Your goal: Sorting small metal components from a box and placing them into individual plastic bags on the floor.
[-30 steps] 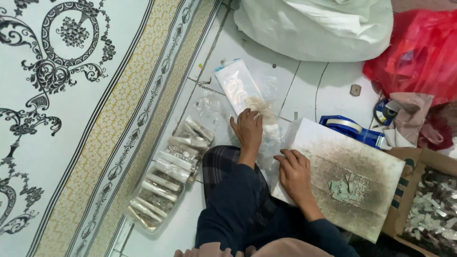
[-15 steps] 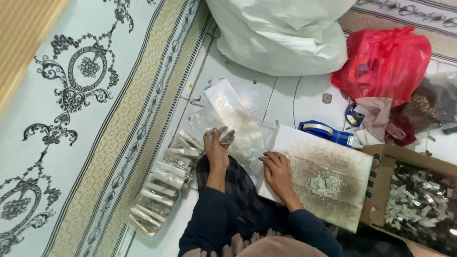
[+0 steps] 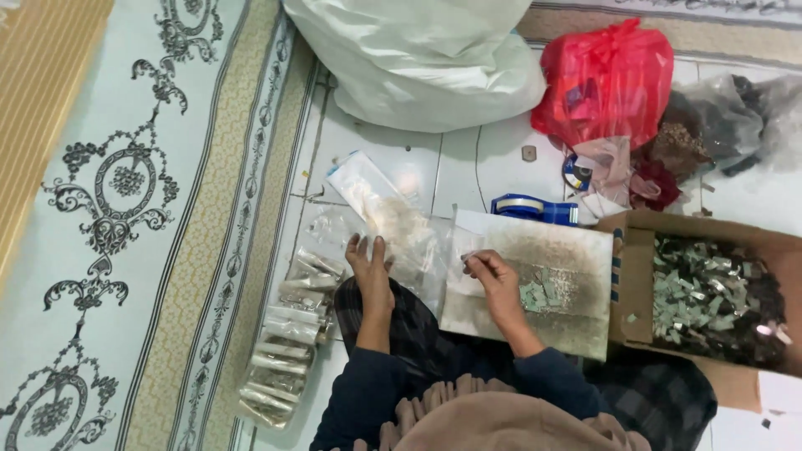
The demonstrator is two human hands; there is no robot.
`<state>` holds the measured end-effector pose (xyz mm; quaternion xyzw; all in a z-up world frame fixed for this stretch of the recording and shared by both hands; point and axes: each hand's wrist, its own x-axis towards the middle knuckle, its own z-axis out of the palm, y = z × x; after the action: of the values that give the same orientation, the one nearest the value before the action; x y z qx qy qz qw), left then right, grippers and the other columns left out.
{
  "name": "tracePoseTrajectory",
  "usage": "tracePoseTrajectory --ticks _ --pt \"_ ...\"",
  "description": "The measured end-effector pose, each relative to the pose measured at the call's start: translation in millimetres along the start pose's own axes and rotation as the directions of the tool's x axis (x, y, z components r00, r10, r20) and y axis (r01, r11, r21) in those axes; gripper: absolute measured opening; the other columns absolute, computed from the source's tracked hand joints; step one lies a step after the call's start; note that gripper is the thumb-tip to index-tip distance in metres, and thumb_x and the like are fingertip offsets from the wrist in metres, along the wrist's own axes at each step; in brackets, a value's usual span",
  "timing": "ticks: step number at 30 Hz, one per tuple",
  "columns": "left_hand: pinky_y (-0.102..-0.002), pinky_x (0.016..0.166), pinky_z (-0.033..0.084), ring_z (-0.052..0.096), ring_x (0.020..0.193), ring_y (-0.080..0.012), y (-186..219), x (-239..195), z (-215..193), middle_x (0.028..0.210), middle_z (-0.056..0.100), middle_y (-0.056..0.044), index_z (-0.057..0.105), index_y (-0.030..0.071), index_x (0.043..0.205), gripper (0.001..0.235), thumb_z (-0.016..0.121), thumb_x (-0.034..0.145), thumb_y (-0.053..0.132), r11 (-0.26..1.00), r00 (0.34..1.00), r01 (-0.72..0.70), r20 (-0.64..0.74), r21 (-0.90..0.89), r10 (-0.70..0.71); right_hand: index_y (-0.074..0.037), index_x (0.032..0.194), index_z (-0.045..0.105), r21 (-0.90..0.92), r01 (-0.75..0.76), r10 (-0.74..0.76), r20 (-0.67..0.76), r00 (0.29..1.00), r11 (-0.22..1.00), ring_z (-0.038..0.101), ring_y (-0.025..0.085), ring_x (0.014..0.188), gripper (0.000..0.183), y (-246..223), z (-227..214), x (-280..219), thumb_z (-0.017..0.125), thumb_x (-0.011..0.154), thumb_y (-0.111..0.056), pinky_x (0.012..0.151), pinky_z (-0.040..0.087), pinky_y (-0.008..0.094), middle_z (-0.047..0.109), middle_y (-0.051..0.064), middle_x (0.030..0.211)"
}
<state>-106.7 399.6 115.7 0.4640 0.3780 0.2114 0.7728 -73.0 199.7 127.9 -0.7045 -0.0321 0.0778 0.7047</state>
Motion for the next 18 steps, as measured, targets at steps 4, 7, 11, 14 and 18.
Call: tracePoseTrajectory --ticks 4,7,11,14,18 --pt "-0.071 0.114 0.025 0.025 0.143 -0.0535 6.3 -25.8 11.5 0.157 0.012 -0.029 0.020 0.008 0.157 0.084 0.076 0.095 0.015 0.792 0.945 -0.307 0.072 0.527 0.318 -0.006 0.090 0.078 -0.057 -0.080 0.074 -0.109 0.991 0.995 0.063 0.016 0.075 0.014 22.9 -18.4 -10.7 0.073 0.098 -0.016 0.074 0.053 0.031 0.070 0.007 0.078" --pt "-0.059 0.100 0.045 0.056 0.118 -0.0449 6.9 -67.8 33.1 0.125 0.052 -0.026 0.051 -0.001 0.141 0.053 0.073 0.096 0.017 0.714 0.859 -0.463 0.465 0.525 0.214 -0.008 0.094 0.079 -0.079 -0.143 0.132 -0.136 0.982 0.987 0.062 0.013 0.073 0.013 42.9 -26.4 -22.2 0.076 0.097 -0.020 0.071 0.053 0.027 0.070 0.007 0.073" --pt "-0.044 0.084 0.055 0.066 0.097 -0.0321 -18.7 -88.1 43.7 0.106 0.064 -0.014 0.068 0.008 0.126 0.040 0.076 0.094 0.030 0.686 0.736 -0.522 0.674 0.506 0.063 -0.004 0.091 0.079 -0.188 -0.032 0.015 -0.093 0.996 0.982 0.063 0.015 0.077 0.005 45.6 -30.3 -35.7 0.074 0.092 -0.004 0.073 0.055 0.033 0.073 0.010 0.076" --pt "-0.036 0.071 0.058 0.070 0.083 -0.0257 -26.3 -87.2 36.9 0.094 0.068 -0.010 0.074 0.010 0.116 0.021 0.072 0.098 0.020 0.672 0.728 -0.515 0.685 0.532 0.017 -0.004 0.087 0.078 -0.173 -0.055 0.035 -0.116 0.993 0.983 0.062 0.013 0.071 0.007 40.2 -39.4 -52.0 0.078 0.093 -0.008 0.070 0.056 0.032 0.069 0.007 0.069" --pt "-0.035 0.065 0.058 0.071 0.077 -0.0262 -13.9 -83.1 39.8 0.086 0.070 -0.014 0.074 0.004 0.116 0.021 0.067 0.096 0.004 0.632 0.704 -0.528 0.709 0.567 -0.048 -0.006 0.091 0.080 -0.041 -0.173 0.161 -0.206 0.965 0.984 0.064 0.012 0.065 0.011 50.4 -66.1 -49.4 0.078 0.096 -0.016 0.063 0.055 0.028 0.072 0.010 0.069"
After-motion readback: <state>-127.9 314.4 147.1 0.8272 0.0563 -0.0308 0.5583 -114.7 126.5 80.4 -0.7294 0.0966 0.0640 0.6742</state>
